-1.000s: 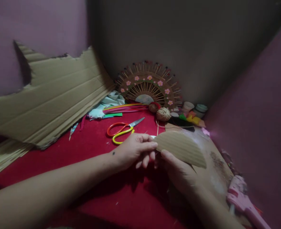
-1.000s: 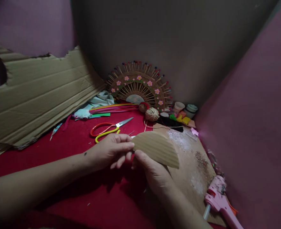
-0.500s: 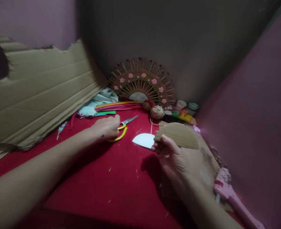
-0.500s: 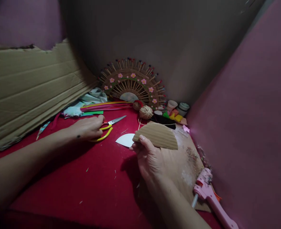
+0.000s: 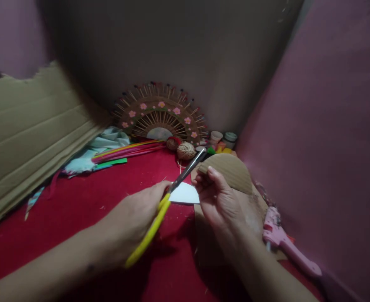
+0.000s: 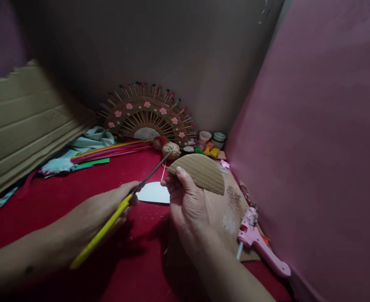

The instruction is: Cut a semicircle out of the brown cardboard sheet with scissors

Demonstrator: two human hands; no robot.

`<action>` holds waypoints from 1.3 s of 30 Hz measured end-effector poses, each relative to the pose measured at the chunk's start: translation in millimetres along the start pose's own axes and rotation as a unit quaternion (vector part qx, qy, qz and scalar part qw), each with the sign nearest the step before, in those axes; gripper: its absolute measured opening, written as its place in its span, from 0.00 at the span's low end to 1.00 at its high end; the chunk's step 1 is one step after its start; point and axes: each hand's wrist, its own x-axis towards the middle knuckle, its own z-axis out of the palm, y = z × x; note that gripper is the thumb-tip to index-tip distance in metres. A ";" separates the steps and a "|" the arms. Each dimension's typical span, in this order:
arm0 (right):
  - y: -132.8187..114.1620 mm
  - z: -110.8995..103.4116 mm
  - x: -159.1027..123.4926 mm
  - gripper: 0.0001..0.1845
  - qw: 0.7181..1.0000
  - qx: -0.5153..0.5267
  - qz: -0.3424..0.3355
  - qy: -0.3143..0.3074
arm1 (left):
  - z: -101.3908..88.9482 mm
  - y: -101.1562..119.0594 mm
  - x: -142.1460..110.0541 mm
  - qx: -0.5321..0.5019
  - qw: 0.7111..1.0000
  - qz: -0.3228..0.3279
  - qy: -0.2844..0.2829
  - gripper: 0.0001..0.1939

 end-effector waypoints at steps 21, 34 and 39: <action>19.6 2.9 -1.5 0.11 0.994 0.100 0.031 0.039 | 16.6 15.5 -6.4 0.250 0.964 -0.055 -0.078 0.16; 24.7 -0.4 -1.4 0.10 0.993 0.101 0.049 0.029 | 15.6 15.4 -4.3 0.252 0.964 -0.045 -0.073 0.15; 24.0 -0.1 0.0 0.13 0.990 0.125 0.061 0.033 | 15.1 16.5 -6.4 0.263 0.959 -0.062 -0.082 0.19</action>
